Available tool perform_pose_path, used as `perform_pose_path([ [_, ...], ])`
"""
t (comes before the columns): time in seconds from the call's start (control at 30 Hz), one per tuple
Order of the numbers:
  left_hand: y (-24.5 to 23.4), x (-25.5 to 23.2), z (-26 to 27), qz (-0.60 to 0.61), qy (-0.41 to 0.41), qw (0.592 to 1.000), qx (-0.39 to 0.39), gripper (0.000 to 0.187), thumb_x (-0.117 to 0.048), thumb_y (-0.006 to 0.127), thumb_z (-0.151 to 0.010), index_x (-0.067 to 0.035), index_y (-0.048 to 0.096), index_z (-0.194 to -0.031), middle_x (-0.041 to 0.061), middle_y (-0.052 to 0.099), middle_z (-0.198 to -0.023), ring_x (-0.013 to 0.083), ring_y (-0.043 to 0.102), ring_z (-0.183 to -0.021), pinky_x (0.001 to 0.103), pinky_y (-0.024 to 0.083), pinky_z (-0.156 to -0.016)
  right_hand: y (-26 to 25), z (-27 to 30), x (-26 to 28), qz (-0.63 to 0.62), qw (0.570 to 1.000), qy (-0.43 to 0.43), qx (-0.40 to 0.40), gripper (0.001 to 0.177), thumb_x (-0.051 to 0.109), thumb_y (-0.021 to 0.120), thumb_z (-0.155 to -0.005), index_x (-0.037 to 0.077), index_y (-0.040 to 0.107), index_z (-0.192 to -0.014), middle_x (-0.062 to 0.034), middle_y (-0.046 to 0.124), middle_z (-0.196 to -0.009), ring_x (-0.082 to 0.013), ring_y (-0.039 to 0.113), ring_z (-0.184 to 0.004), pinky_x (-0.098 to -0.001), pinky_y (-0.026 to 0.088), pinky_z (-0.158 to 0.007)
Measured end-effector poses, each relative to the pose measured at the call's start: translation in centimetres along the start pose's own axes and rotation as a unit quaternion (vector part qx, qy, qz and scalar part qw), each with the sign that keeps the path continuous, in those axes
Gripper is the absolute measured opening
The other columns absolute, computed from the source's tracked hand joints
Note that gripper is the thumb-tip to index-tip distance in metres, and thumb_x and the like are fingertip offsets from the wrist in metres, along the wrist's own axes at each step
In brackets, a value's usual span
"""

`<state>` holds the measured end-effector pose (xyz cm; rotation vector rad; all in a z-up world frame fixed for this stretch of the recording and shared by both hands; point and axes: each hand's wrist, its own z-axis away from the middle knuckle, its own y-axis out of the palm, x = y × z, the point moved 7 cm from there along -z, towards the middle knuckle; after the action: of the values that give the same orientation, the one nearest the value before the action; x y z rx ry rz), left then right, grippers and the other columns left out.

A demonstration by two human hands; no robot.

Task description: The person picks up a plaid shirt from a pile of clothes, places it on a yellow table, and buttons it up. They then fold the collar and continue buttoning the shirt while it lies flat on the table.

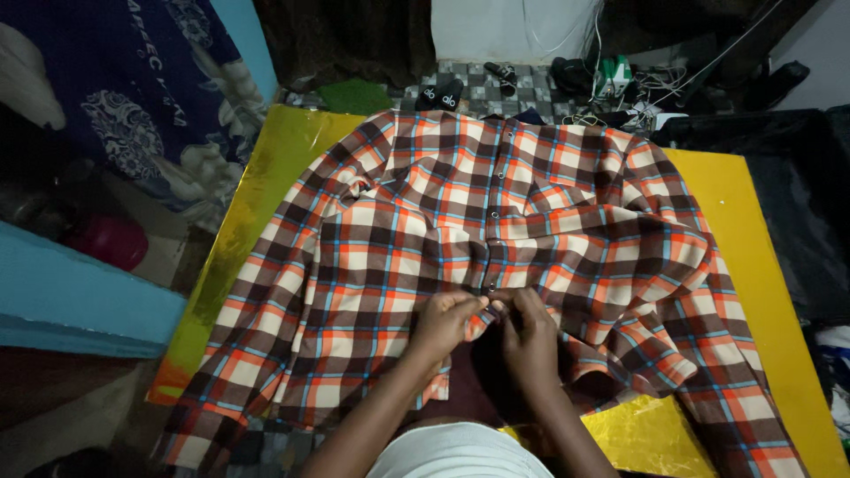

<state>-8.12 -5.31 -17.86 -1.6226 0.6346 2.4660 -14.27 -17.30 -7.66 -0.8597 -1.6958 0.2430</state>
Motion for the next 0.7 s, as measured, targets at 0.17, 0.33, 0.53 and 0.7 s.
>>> perform_pose_path([
  [0.17, -0.8, -0.5, 0.0, 0.064, 0.031, 0.997, -0.013, 0.022, -0.022, 0.069, -0.094, -0.004, 0.074, -0.084, -0.005, 0.059, -0.061, 0.0037, 0.049, -0.049, 0.023, 0.037, -0.047, 1.8, 0.0, -2.0, -0.226, 0.964, 0.125, 0.056, 0.016, 0.008, 0.072, -0.09, 0.003, 0.069, -0.106, -0.0046, 0.073, -0.095, -0.0117, 0.067, -0.089, -0.0283, 0.053, -0.082],
  [0.33, -1.3, 0.0, 0.0, 0.068, 0.007, 0.998, 0.015, 0.026, -0.024, 0.067, -0.096, -0.002, 0.073, -0.084, -0.003, 0.067, -0.069, 0.0028, 0.057, -0.056, 0.02, 0.044, -0.053, 2.3, 0.1, -3.6, -0.193, 0.955, 0.176, 0.139, 0.023, 0.007, 0.081, -0.082, 0.003, 0.069, -0.101, -0.0031, 0.071, -0.092, -0.0109, 0.065, -0.087, -0.0278, 0.054, -0.081],
  [0.53, -1.5, -0.3, 0.5, -0.039, -0.022, 0.999, 0.022, 0.033, -0.03, 0.071, -0.097, 0.002, 0.078, -0.093, 0.005, 0.067, -0.066, 0.0055, 0.055, -0.049, 0.021, 0.043, -0.046, 3.5, 0.5, -6.5, -0.304, 0.923, 0.193, 0.135, 0.024, -0.007, 0.077, -0.078, 0.002, 0.066, -0.098, -0.0038, 0.071, -0.091, -0.0121, 0.065, -0.086, -0.0287, 0.053, -0.08],
  [0.7, -0.6, -2.3, 2.1, -0.043, -0.005, 0.997, 0.065, 0.031, -0.034, 0.068, -0.096, -0.005, 0.079, -0.102, -0.002, 0.068, -0.066, 0.003, 0.048, -0.041, 0.02, 0.038, -0.038, 3.0, 0.5, -8.7, -0.317, 0.91, 0.239, 0.121, 0.025, -0.013, 0.068, -0.077, 0.002, 0.071, -0.097, -0.0051, 0.074, -0.09, -0.0148, 0.068, -0.082, -0.0293, 0.054, -0.077],
])
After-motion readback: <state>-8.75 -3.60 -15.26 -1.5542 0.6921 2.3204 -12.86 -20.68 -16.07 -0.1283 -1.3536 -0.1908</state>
